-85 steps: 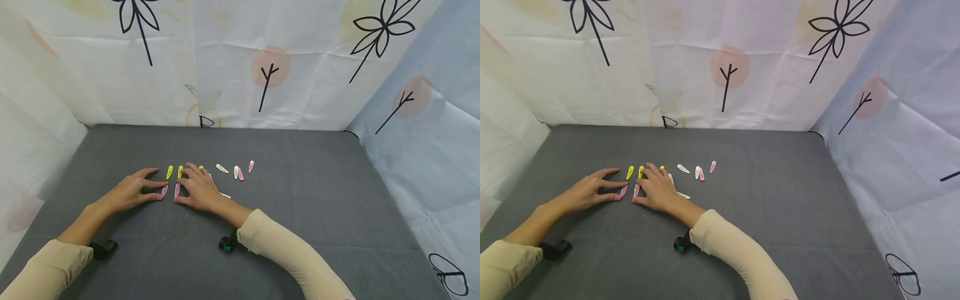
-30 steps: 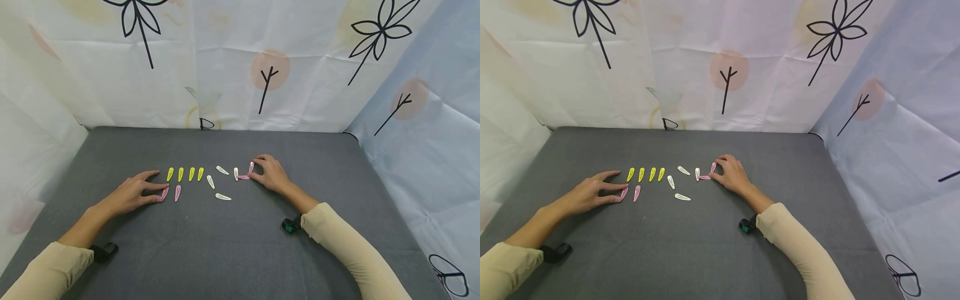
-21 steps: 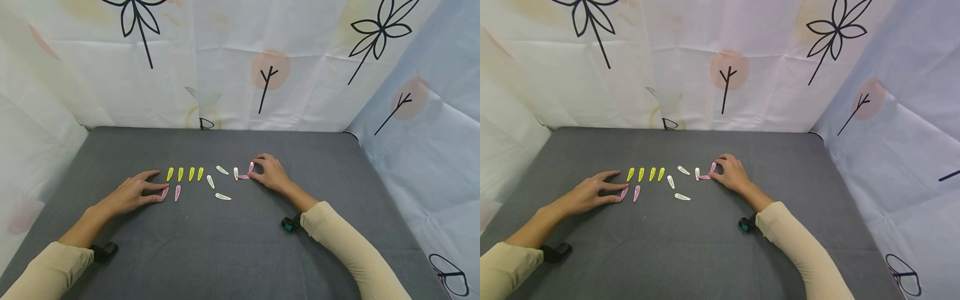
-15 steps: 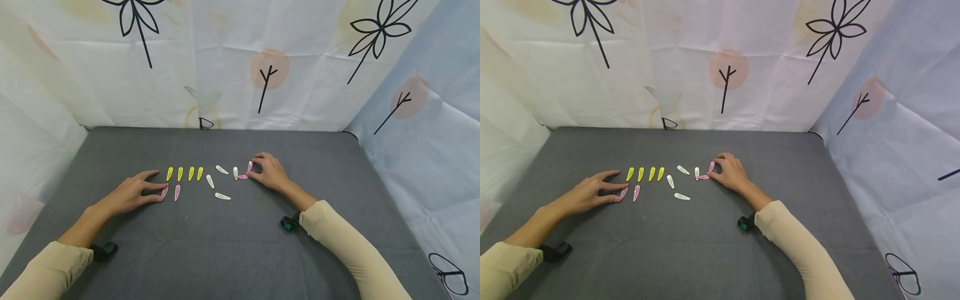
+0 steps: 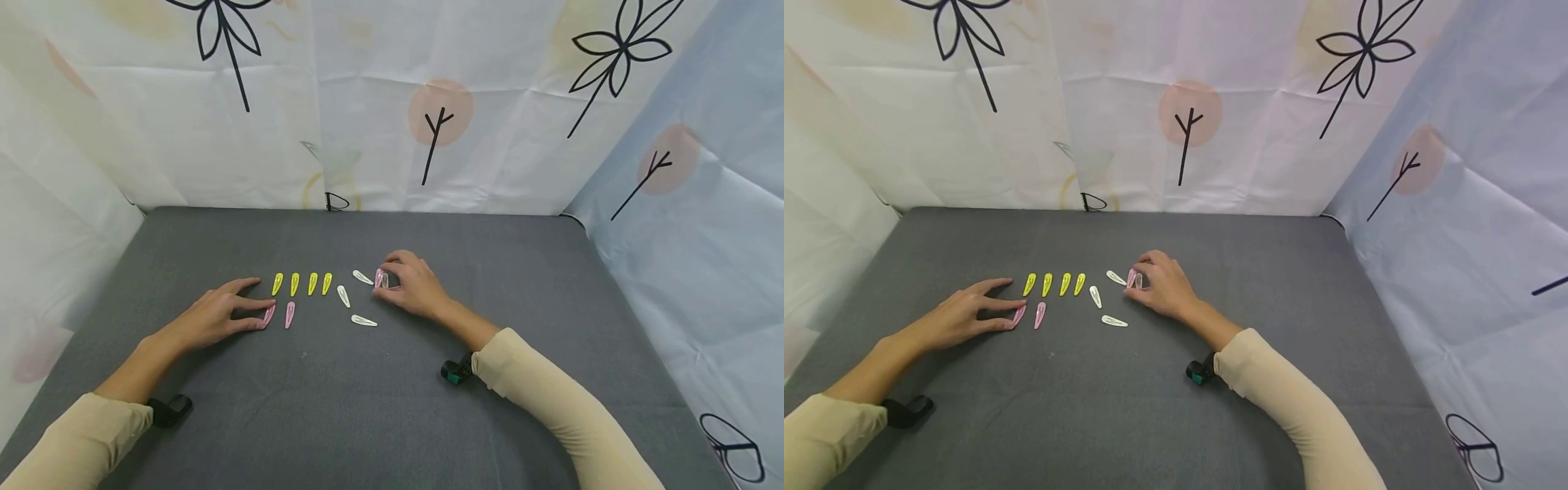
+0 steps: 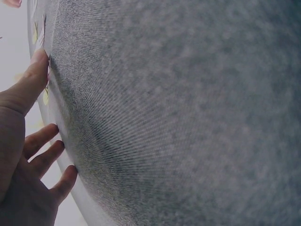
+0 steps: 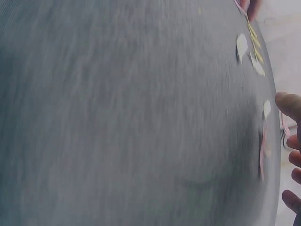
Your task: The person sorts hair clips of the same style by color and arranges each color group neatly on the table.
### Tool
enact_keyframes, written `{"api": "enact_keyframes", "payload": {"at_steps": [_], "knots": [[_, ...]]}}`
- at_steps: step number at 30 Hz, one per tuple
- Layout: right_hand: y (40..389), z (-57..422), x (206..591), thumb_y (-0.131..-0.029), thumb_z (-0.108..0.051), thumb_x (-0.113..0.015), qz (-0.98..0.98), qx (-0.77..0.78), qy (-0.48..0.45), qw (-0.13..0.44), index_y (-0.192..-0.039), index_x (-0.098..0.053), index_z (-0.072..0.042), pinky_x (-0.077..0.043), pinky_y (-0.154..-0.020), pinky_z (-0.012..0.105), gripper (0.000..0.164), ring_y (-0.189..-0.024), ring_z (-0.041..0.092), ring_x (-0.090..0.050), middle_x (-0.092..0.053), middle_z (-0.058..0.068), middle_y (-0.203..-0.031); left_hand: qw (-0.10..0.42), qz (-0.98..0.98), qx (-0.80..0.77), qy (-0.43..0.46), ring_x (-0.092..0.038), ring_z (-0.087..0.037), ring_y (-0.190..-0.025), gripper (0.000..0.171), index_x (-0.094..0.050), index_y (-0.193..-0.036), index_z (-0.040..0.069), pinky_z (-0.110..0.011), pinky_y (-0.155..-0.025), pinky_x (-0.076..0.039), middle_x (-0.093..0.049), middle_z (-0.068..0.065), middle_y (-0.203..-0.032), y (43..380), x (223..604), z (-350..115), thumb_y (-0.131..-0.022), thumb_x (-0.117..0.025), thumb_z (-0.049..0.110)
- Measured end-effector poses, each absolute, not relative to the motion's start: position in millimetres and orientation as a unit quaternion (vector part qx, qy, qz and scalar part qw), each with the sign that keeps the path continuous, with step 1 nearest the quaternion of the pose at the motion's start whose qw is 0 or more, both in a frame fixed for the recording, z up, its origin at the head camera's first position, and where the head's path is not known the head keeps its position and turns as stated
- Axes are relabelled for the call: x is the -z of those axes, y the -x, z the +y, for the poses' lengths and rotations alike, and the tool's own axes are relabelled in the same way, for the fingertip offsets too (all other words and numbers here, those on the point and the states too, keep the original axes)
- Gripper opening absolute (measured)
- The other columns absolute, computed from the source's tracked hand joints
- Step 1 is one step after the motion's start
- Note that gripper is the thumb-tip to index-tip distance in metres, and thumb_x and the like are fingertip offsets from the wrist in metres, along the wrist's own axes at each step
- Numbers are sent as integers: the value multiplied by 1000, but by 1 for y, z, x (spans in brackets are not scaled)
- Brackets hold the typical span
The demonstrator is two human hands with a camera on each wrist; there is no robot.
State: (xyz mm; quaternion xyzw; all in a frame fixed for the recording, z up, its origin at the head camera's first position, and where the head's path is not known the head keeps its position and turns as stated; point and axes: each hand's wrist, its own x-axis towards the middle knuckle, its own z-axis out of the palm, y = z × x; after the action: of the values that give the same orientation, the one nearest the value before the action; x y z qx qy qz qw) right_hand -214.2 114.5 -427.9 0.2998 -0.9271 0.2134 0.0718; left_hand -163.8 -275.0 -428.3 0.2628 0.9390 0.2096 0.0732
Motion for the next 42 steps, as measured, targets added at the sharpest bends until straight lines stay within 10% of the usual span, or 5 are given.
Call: {"api": "enact_keyframes", "payload": {"at_steps": [42], "knots": [[178, -1, 441, -86, -58, -70, -926, -99, -360, 61, -121, -72, -17, -40, -99, 36, 55, -135, 17, -41, -57, 1, -133, 78, 944, -199, -251, -39, -51, -134, 52, -67, -132, 17, -70, -101, -32, -41, -28, -149, 165, 428, -274, -89, -73, 45]]}}
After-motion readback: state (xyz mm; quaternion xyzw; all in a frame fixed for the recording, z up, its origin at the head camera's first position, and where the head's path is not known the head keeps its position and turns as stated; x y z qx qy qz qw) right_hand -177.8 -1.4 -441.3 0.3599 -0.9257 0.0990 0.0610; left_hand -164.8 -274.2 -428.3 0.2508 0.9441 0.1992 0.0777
